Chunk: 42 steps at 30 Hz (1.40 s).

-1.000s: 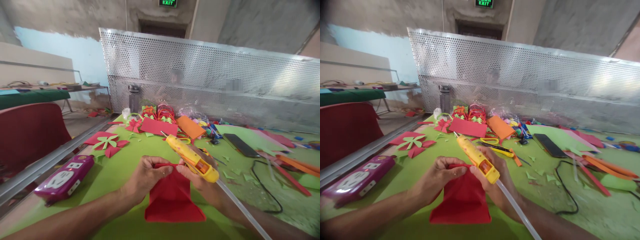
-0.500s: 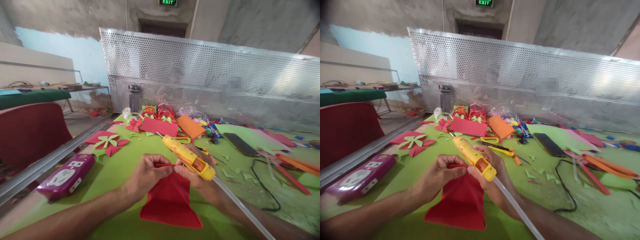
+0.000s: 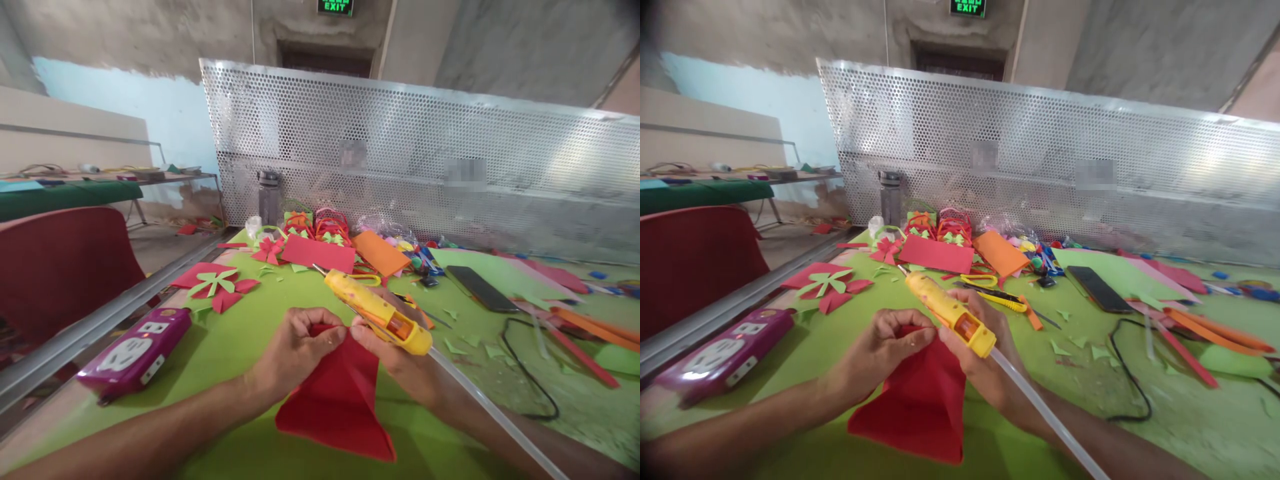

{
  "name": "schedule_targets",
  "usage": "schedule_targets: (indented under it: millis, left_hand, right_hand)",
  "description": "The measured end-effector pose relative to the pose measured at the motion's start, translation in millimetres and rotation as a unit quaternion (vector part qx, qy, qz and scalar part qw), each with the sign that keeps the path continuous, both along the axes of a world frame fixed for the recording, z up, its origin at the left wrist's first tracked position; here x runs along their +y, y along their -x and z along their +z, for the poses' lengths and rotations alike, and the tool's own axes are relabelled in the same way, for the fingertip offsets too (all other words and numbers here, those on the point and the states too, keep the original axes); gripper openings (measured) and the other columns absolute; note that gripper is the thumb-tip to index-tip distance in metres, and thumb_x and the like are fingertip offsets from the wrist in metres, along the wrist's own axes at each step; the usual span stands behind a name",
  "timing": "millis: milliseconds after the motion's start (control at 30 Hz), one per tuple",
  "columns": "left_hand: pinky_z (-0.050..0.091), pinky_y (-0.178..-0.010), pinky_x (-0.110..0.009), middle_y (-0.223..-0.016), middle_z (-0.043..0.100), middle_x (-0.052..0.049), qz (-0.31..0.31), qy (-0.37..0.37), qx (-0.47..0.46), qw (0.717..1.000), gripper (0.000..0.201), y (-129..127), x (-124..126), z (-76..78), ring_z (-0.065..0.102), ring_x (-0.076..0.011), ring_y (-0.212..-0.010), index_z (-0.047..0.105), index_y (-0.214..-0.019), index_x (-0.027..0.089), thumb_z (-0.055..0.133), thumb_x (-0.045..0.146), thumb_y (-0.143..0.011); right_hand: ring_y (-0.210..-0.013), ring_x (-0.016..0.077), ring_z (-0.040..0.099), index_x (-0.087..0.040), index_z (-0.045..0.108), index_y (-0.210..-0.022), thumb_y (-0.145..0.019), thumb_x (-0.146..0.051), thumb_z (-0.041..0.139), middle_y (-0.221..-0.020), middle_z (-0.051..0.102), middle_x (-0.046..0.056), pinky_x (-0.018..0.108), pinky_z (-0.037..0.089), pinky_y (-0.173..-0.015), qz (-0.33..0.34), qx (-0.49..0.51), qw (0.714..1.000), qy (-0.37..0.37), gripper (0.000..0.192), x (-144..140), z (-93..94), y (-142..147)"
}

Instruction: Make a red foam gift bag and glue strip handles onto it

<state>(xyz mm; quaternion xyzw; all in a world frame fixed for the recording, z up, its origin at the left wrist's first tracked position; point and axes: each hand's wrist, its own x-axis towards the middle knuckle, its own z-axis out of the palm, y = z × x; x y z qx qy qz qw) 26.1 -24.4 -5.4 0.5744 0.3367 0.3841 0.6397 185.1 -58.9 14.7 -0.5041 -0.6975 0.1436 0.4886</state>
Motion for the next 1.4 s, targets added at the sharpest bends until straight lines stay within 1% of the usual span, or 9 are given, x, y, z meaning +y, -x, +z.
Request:
schedule_targets:
  millis: [133,333,467,633,767,967,1200,1333,1400]
  left_hand:
    - [0.026,-0.041,-0.017,-0.049,0.052,0.003,0.005,-0.002,0.019,1.0,0.034,0,-2,2.2,0.039,-0.0055,-0.041,0.062,-0.069,0.013,0.07,0.046,-0.066]
    - [0.025,-0.04,-0.017,-0.049,0.05,0.004,0.01,-0.02,0.034,0.999,0.032,0,-2,1.5,0.037,-0.0048,-0.042,0.061,-0.068,0.013,0.071,0.043,-0.066]
    - [0.031,-0.042,-0.018,-0.055,0.059,0.001,0.003,0.029,0.034,0.999,0.027,-1,0,-0.4,0.046,-0.0076,-0.044,0.062,-0.072,0.013,0.073,0.036,-0.063]
    - [0.037,-0.045,-0.021,-0.06,0.065,-0.004,0.001,0.085,0.028,0.996,0.029,0,0,2.7,0.054,-0.0115,-0.048,0.062,-0.074,0.012,0.076,0.03,-0.057]
    - [0.037,-0.044,-0.022,-0.059,0.065,-0.005,-0.009,0.095,0.025,0.995,0.031,2,1,2.7,0.054,-0.0123,-0.046,0.059,-0.069,0.011,0.078,0.032,-0.054]
    - [0.042,-0.049,-0.025,-0.053,0.059,-0.001,-0.007,0.096,-0.001,0.995,0.031,2,2,-0.7,0.058,-0.0164,-0.052,0.057,-0.067,0.013,0.078,0.032,-0.055]
    - [0.038,-0.047,-0.021,-0.057,0.062,-0.002,-0.018,0.083,-0.024,0.996,0.031,1,0,-1.5,0.054,-0.0111,-0.047,0.062,-0.073,0.012,0.076,0.036,-0.06]
    - [0.036,-0.045,-0.02,-0.056,0.061,-0.001,-0.025,0.083,-0.012,0.996,0.032,1,1,-2.2,0.051,-0.0097,-0.046,0.062,-0.068,0.013,0.075,0.04,-0.062]
    - [0.036,-0.046,-0.02,-0.055,0.06,-0.001,-0.015,0.077,-0.009,0.997,0.034,1,2,-2.8,0.051,-0.0098,-0.046,0.062,-0.068,0.013,0.073,0.045,-0.063]
  right_hand:
    - [-0.056,0.0126,0.057,-0.024,0.051,-0.09,-0.073,-0.021,0.055,-0.066,0.06,-0.007,0.021,0.047,-0.053,-0.003,-0.015,1.0,-0.005,0.018,-1,3.0,1]
    - [-0.057,0.0135,0.059,-0.024,0.05,-0.095,-0.071,-0.019,0.058,-0.067,0.062,-0.006,0.022,0.048,-0.053,-0.007,-0.004,1.0,-0.016,0.025,-2,0.4,0]
    - [-0.059,0.0132,0.06,-0.023,0.051,-0.096,-0.072,-0.018,0.058,-0.069,0.063,-0.006,0.021,0.048,-0.055,0.004,0.008,1.0,-0.017,0.026,-1,-3.3,0]
    - [-0.06,0.0136,0.061,-0.024,0.05,-0.101,-0.075,-0.019,0.059,-0.071,0.066,-0.005,0.021,0.049,-0.055,0.019,0.028,0.999,-0.019,0.028,0,-10.2,1]
    - [-0.058,0.0141,0.061,-0.027,0.051,-0.103,-0.074,-0.018,0.061,-0.076,0.068,-0.005,0.022,0.048,-0.053,0.021,0.039,0.999,-0.015,0.032,1,-17.7,1]
    - [-0.059,0.0154,0.06,-0.028,0.053,-0.102,-0.069,-0.02,0.064,-0.068,0.064,-0.007,0.023,0.048,-0.053,0.038,0.068,0.997,0.023,0.036,2,-17.6,0]
    - [-0.056,0.0145,0.058,-0.025,0.053,-0.102,-0.069,-0.02,0.064,-0.067,0.064,-0.006,0.022,0.046,-0.05,0.037,0.065,0.996,0.043,0.035,1,-12.8,-1]
    - [-0.056,0.0136,0.058,-0.024,0.052,-0.1,-0.07,-0.02,0.062,-0.066,0.063,-0.006,0.021,0.047,-0.052,0.022,0.055,0.998,0.028,0.032,4,-12.7,0]
    - [-0.056,0.0136,0.058,-0.024,0.052,-0.099,-0.07,-0.019,0.061,-0.066,0.062,-0.007,0.022,0.046,-0.051,0.01,0.046,0.999,0.019,0.032,5,-14.2,0]
